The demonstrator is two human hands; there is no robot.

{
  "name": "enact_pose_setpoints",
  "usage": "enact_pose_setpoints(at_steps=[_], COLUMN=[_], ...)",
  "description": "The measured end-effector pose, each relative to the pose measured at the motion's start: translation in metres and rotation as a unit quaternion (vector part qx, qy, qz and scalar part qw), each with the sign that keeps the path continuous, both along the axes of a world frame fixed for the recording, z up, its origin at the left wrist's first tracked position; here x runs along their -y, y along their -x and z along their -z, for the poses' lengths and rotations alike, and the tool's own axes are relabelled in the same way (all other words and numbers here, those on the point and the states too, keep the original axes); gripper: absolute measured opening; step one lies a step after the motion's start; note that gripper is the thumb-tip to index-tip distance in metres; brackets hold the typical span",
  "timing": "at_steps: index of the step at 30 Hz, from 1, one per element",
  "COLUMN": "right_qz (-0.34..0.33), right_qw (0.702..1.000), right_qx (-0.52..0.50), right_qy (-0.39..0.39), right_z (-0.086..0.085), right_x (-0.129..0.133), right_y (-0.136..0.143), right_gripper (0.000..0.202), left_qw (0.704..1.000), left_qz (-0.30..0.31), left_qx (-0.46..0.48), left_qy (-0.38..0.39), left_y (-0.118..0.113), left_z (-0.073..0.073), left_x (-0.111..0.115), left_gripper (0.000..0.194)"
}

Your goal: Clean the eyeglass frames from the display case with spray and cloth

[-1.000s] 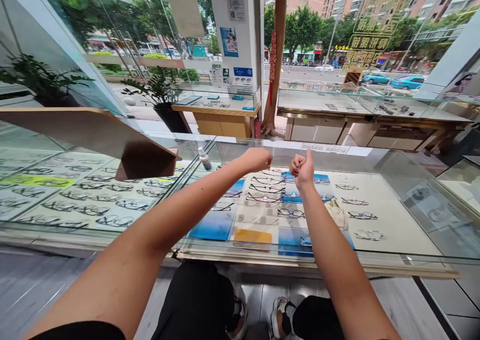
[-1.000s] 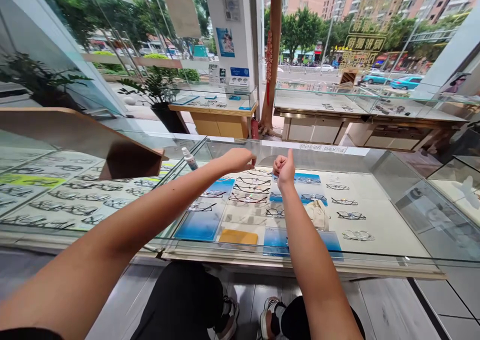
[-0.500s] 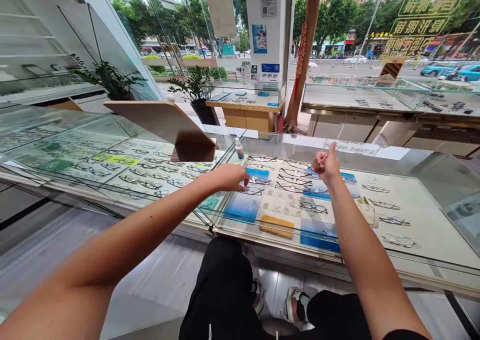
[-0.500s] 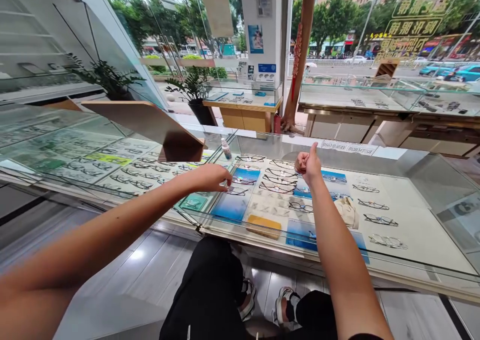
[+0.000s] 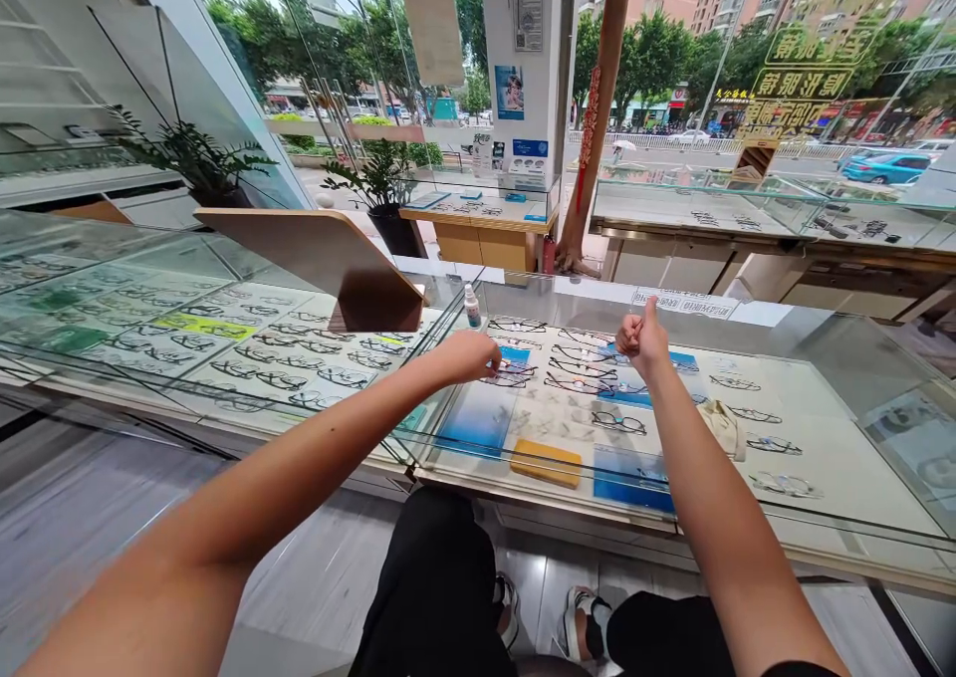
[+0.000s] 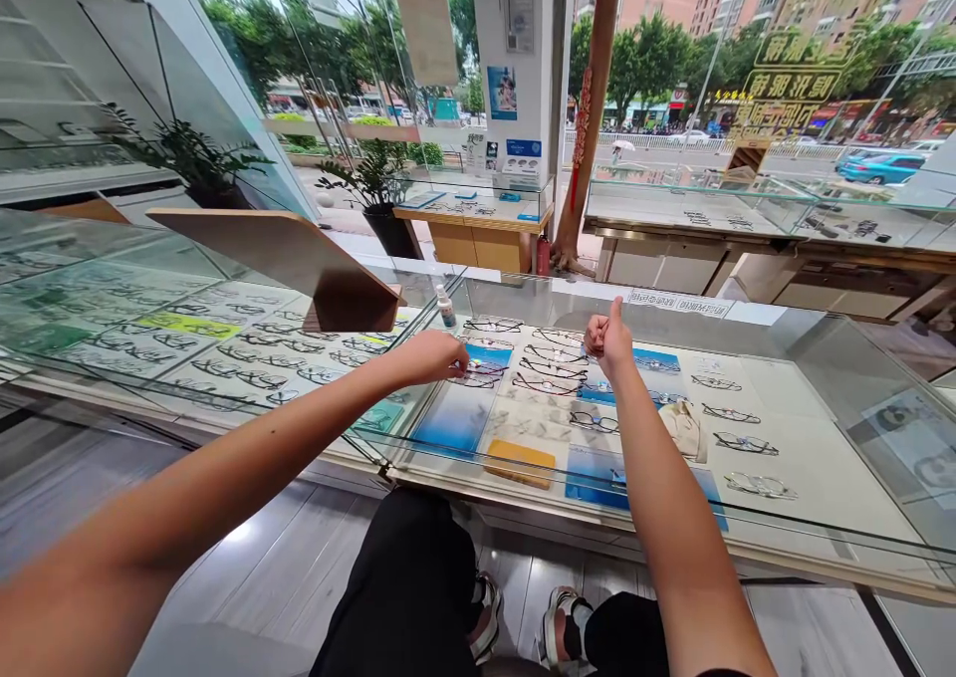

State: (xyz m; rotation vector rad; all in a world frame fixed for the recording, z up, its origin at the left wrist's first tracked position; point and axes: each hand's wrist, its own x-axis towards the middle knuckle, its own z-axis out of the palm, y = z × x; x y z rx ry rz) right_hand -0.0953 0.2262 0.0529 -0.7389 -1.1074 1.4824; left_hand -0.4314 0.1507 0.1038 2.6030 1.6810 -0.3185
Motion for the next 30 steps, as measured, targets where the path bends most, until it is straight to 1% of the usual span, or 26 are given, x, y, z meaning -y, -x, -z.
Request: enact_pose_setpoints(at_steps=[6,9,12,15,17,19,22,23,25,27,29,30], right_qz=[-0.001,-0.002,-0.004,-0.011,-0.017,-0.031,-0.052,-0.053,-0.045,-0.029,-0.007,0.003], right_qw=[1.0,1.0,1.0,1.0,1.0,0.999,0.998,0.997,0.997,0.997,0.997,0.997], right_qx=[-0.003,-0.01,-0.011,-0.009,-0.014,-0.026,-0.043,-0.047,-0.057,-0.068,-0.065,-0.058], right_qy=[0.002,-0.001,0.0,0.001,-0.003,-0.006,-0.009,-0.011,-0.02,-0.035,-0.05,-0.057], right_z=[-0.001,-0.002,-0.006,-0.01,-0.011,-0.011,-0.011,-0.012,-0.013,-0.015,-0.015,-0.015], right_x=[0.0,0.001,0.003,0.005,0.007,0.008,0.009,0.01,0.012,0.013,0.015,0.015], right_y=[0.002,0.003,0.004,0.007,0.008,0.01,0.013,0.014,0.016,0.018,0.021,0.022], right_gripper=[0.079,0.08,0.08,0.079,0.08,0.08,0.077,0.072,0.052,0.035,0.031,0.03], left_qw=[1.0,0.999,0.99,0.957,0.921,0.867,0.758,0.724,0.666,0.626,0.602,0.596], left_qz=[-0.004,0.007,0.027,0.025,0.018,0.016,0.009,0.006,-0.005,-0.015,-0.02,-0.021], left_qx=[0.027,0.042,0.121,0.252,0.361,0.485,0.649,0.687,0.742,0.776,0.795,0.8], left_qy=[-0.007,0.006,0.067,0.142,0.146,0.114,0.07,0.07,0.075,0.075,0.068,0.063], left_y=[-0.002,0.003,0.011,0.011,-0.001,-0.022,-0.062,-0.074,-0.096,-0.112,-0.12,-0.123], left_z=[0.003,-0.002,-0.016,-0.03,-0.034,-0.033,-0.02,-0.014,-0.001,0.011,0.021,0.025], left_x=[-0.014,-0.015,-0.014,-0.015,-0.017,-0.021,-0.032,-0.037,-0.048,-0.057,-0.063,-0.063], left_gripper=[0.015,0.016,0.015,0.025,0.033,0.034,0.032,0.032,0.033,0.035,0.036,0.036])
